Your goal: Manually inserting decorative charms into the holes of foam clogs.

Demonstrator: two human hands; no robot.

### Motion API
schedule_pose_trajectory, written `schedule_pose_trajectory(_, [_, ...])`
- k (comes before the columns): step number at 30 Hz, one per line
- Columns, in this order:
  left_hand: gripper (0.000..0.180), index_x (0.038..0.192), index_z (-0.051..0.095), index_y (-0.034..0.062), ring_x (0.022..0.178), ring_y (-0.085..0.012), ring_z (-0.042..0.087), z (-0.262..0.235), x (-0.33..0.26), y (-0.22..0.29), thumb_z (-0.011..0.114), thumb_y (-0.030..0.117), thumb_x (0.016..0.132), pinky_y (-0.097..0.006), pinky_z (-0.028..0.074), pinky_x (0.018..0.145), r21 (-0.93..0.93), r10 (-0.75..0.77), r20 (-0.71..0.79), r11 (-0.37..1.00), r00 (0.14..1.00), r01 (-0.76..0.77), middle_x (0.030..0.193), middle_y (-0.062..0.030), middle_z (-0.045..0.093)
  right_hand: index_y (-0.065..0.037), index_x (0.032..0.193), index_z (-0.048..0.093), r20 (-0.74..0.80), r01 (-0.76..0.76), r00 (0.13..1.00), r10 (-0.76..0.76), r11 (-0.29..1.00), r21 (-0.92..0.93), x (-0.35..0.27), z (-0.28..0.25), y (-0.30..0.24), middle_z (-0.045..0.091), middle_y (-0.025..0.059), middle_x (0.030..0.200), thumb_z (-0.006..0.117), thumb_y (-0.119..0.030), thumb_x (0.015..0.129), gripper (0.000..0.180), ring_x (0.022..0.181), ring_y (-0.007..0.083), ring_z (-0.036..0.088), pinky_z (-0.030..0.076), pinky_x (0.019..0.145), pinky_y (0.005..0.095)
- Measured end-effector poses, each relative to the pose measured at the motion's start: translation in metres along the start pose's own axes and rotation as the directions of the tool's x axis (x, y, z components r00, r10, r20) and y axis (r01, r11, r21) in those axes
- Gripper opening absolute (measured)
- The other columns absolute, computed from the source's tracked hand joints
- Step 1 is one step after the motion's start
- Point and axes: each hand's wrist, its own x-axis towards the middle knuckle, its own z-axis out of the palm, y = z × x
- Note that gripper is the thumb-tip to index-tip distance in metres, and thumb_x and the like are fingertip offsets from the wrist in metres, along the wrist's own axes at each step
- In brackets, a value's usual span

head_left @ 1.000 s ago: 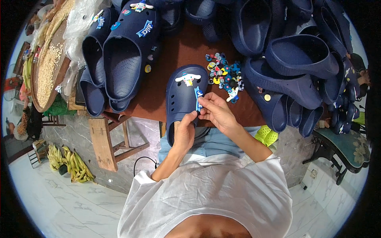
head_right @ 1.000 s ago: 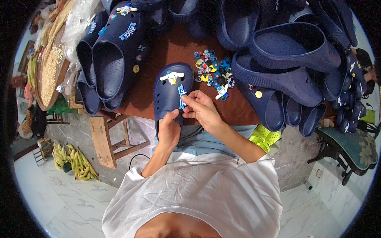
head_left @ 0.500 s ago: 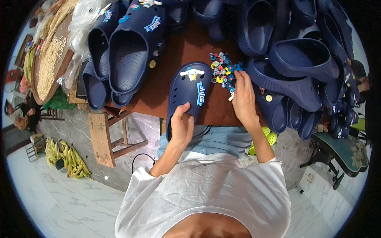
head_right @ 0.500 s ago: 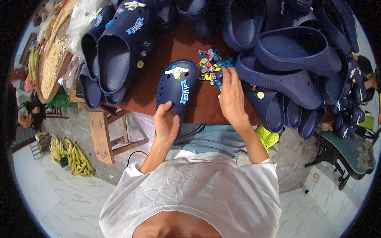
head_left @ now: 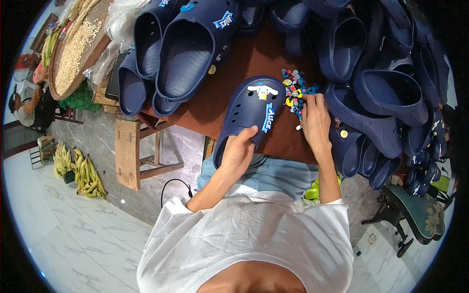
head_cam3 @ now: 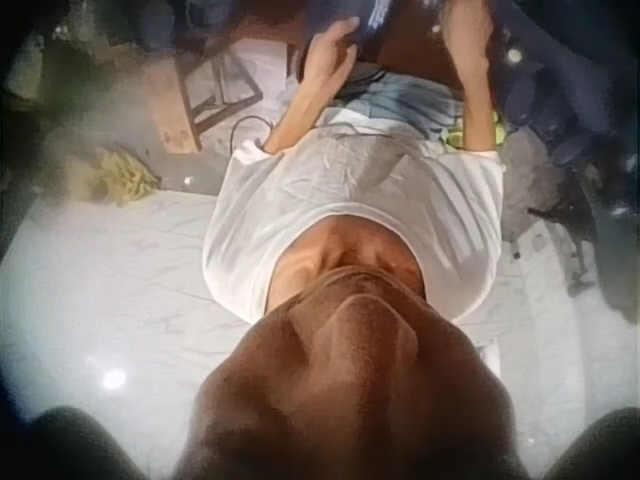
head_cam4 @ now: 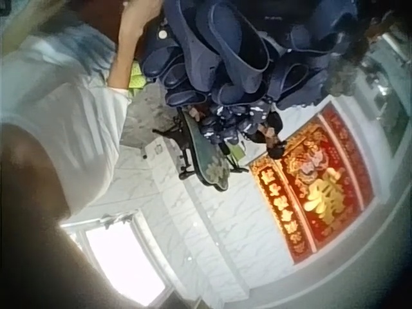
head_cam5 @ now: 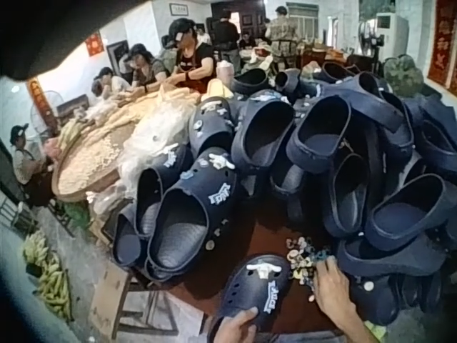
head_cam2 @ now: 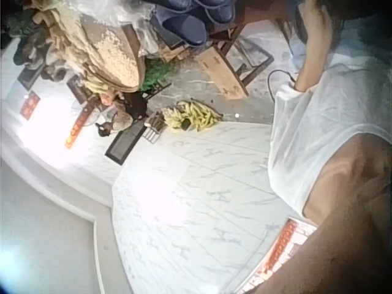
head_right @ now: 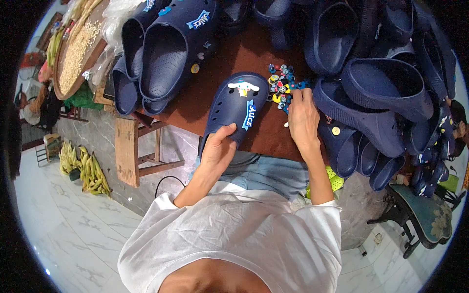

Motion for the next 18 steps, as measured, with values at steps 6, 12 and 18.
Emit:
schedule_pose_trajectory(6, [0.037, 0.123, 0.054, 0.0003, 0.112, -0.0213, 0.060, -0.006, 0.000, 0.003, 0.065, 0.011, 0.089, -0.037, 0.045, 0.102, -0.108, 0.008, -0.038, 0.994, 0.999, -0.012, 0.123, -0.0096, 0.062, -0.001, 0.102, 0.057, 0.075, -0.085, 0.994, 0.082, 0.996, 0.034, 0.002, -0.002, -0.002, 0.051, 0.0180, 0.102, 0.058, 0.000, 0.090, 0.012, 0.090, 0.0403, 0.059, 0.049, 0.075, 0.0479])
schedule_pose_trajectory(12, [0.047, 0.132, 0.045, -0.0022, 0.117, -0.0234, 0.058, 0.003, -0.001, 0.010, 0.062, 0.018, 0.093, -0.039, 0.043, 0.107, -0.154, 0.075, -0.019, 0.985, 0.997, -0.077, 0.128, -0.0131, 0.058, -0.001, 0.098, 0.055, -0.040, 0.041, 0.998, -0.037, 0.995, 0.087, -0.001, -0.005, -0.005, 0.053, 0.0177, 0.100, 0.057, -0.001, 0.091, 0.008, 0.086, 0.0396, 0.058, 0.047, 0.075, 0.0485])
schedule_pose_trajectory(18, [0.045, 0.135, 0.045, -0.0008, 0.121, -0.0210, 0.054, 0.018, -0.007, 0.004, 0.061, 0.012, 0.095, -0.036, 0.040, 0.107, -0.105, 0.118, -0.046, 0.987, 0.992, -0.122, 0.130, -0.0100, 0.056, -0.002, 0.097, 0.059, -0.049, 0.036, 0.999, -0.019, 0.934, 0.356, -0.005, -0.020, -0.029, 0.061, 0.0122, 0.093, 0.067, -0.007, 0.087, 0.014, 0.086, 0.0322, 0.058, 0.047, 0.077, 0.0415])
